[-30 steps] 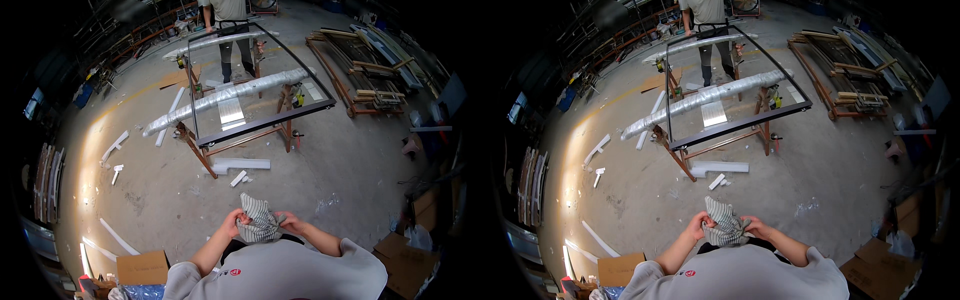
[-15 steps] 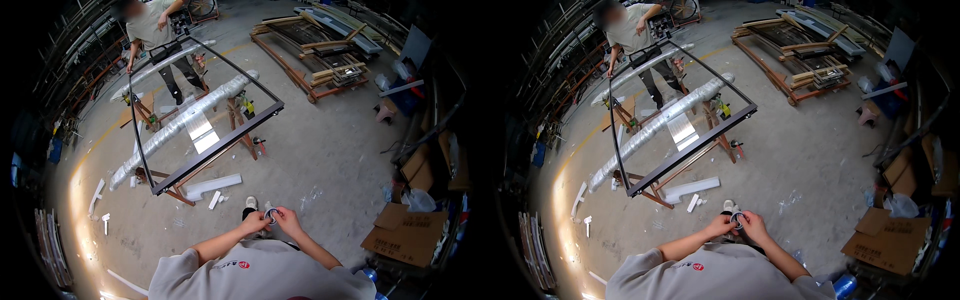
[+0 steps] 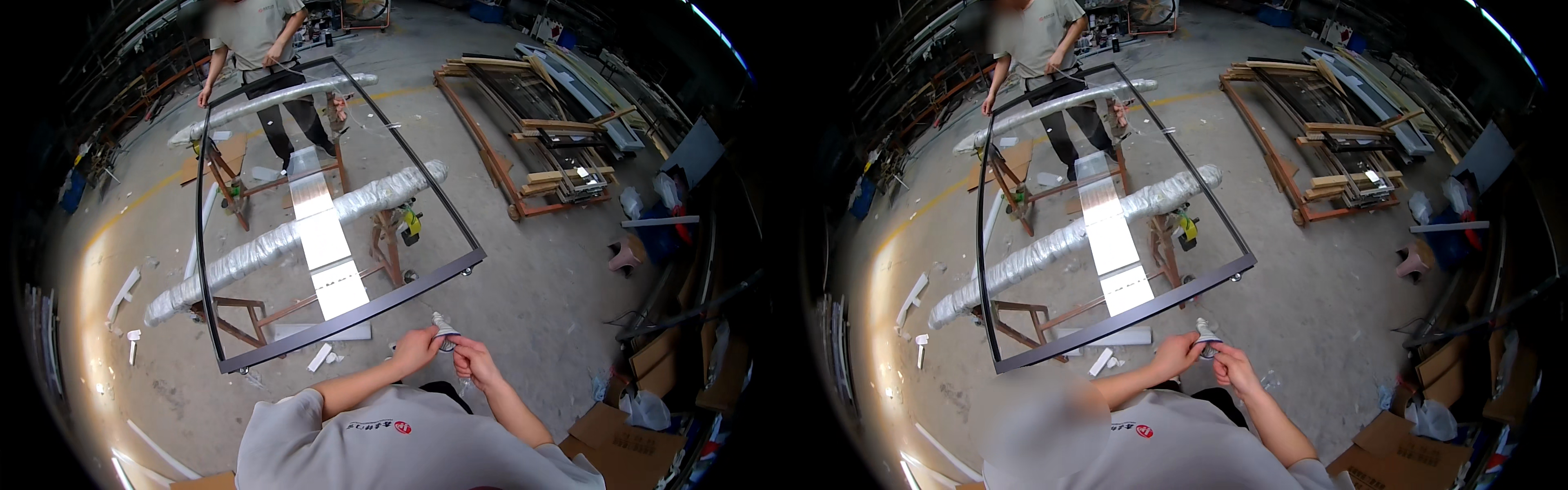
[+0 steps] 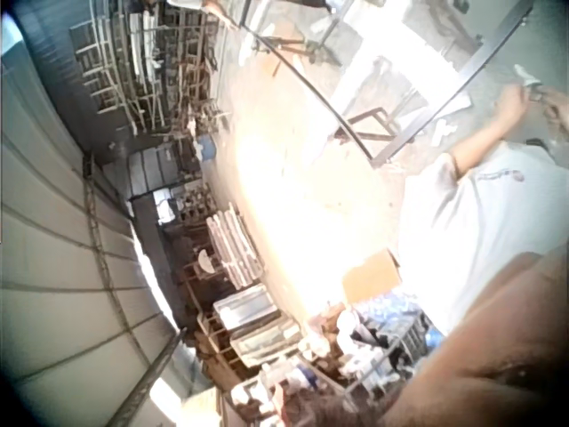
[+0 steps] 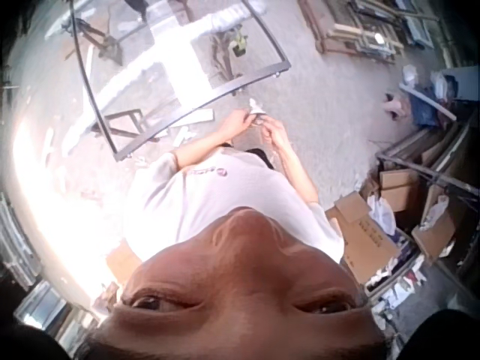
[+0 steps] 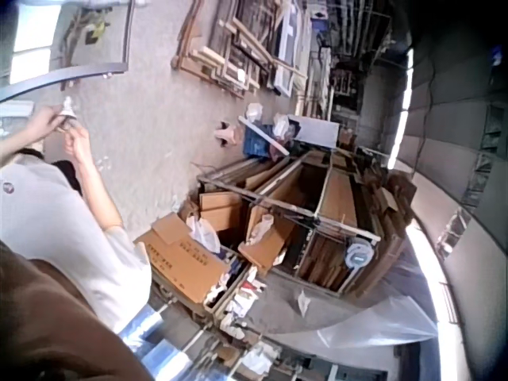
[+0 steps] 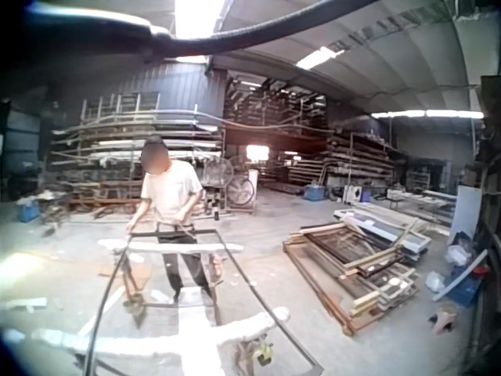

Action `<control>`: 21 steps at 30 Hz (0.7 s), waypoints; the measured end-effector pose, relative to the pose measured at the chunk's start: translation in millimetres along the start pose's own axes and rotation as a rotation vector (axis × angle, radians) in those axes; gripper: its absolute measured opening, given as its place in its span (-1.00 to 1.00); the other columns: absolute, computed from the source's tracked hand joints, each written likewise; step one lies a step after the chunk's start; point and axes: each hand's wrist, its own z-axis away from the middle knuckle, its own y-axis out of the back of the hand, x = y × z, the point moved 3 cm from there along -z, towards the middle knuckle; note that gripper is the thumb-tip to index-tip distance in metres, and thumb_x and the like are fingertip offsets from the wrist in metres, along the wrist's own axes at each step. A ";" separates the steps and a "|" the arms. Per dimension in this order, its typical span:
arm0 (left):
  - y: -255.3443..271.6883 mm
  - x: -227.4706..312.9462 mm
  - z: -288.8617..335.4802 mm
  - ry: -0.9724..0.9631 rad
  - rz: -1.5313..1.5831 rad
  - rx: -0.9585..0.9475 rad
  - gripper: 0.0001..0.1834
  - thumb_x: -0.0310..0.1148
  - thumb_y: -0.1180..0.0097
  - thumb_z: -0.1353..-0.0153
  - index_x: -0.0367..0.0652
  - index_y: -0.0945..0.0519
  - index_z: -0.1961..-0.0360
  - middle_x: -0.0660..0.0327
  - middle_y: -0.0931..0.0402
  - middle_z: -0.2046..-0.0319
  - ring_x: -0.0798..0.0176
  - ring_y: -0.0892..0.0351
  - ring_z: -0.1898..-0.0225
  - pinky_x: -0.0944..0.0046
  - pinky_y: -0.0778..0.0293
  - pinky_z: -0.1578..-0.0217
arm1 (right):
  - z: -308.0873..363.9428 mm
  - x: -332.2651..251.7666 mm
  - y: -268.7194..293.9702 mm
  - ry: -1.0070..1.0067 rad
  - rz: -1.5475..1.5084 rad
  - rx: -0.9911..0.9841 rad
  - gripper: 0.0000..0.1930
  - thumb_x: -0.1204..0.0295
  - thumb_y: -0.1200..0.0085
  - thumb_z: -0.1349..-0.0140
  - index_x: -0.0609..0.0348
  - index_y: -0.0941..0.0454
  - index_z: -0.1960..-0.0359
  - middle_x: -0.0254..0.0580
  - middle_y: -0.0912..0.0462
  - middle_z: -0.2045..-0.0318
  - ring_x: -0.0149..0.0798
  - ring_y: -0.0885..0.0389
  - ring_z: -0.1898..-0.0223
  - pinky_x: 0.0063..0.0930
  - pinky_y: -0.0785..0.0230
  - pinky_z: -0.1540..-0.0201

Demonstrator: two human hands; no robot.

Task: The person assembles a window frame by first clearing wooden supports from the glass pane and then using a handheld pneumatic tool to apply sealant or adhesive along the metal frame edges while working with another person.

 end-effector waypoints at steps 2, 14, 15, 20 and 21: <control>18.3 20.7 -19.7 -0.006 0.033 0.009 -0.79 -0.25 0.04 -0.05 -0.19 -0.38 0.50 -0.02 -0.44 0.58 -0.11 -0.44 0.49 -0.01 -0.32 0.52 | -19.7 -16.4 2.5 -0.064 -0.021 -0.045 -0.79 0.51 0.30 -0.17 0.28 -0.39 0.24 -0.45 -0.14 0.83 -0.56 0.00 0.83 -0.66 0.15 0.79; 63.0 55.9 -160.6 -0.135 0.199 0.477 -0.92 -0.43 -0.01 -0.05 -0.21 -0.46 0.47 0.17 -0.40 0.62 0.24 -0.40 0.62 0.31 -0.29 0.64 | -197.6 -154.5 27.9 0.211 -0.144 -0.383 -0.70 0.59 0.19 -0.09 0.37 -0.32 0.09 -0.08 -0.45 0.16 -0.24 -0.43 0.12 -0.41 -0.25 0.03; 68.6 67.1 -172.2 -0.294 -0.007 0.532 -0.95 -0.46 -0.01 -0.01 -0.19 -0.45 0.47 0.18 -0.40 0.63 0.18 -0.43 0.62 0.28 -0.31 0.66 | -207.1 -164.7 27.1 0.508 0.508 -0.342 -0.70 0.59 0.19 -0.08 0.31 -0.34 0.10 -0.13 -0.45 0.16 -0.25 -0.42 0.12 -0.48 -0.25 0.05; 69.2 84.0 -228.5 -0.269 -0.323 0.428 -0.87 -0.50 -0.02 0.18 -0.14 -0.36 0.53 0.20 -0.38 0.66 0.11 -0.44 0.60 0.20 -0.34 0.66 | -262.2 -213.0 -2.3 -0.282 -0.329 -0.851 -0.64 0.26 0.28 -0.20 0.25 -0.26 0.06 0.08 -0.38 0.06 -0.09 -0.40 0.09 -0.32 -0.23 0.00; 69.6 86.8 -237.1 -0.235 -0.293 0.474 -0.88 -0.50 -0.02 0.17 -0.14 -0.35 0.54 0.20 -0.38 0.65 0.12 -0.45 0.59 0.20 -0.34 0.66 | -260.9 -230.5 -18.0 -0.401 -0.463 -0.903 -0.59 0.27 0.28 -0.16 0.26 -0.23 0.00 0.15 -0.33 0.02 0.01 -0.34 0.01 -0.24 -0.15 -0.08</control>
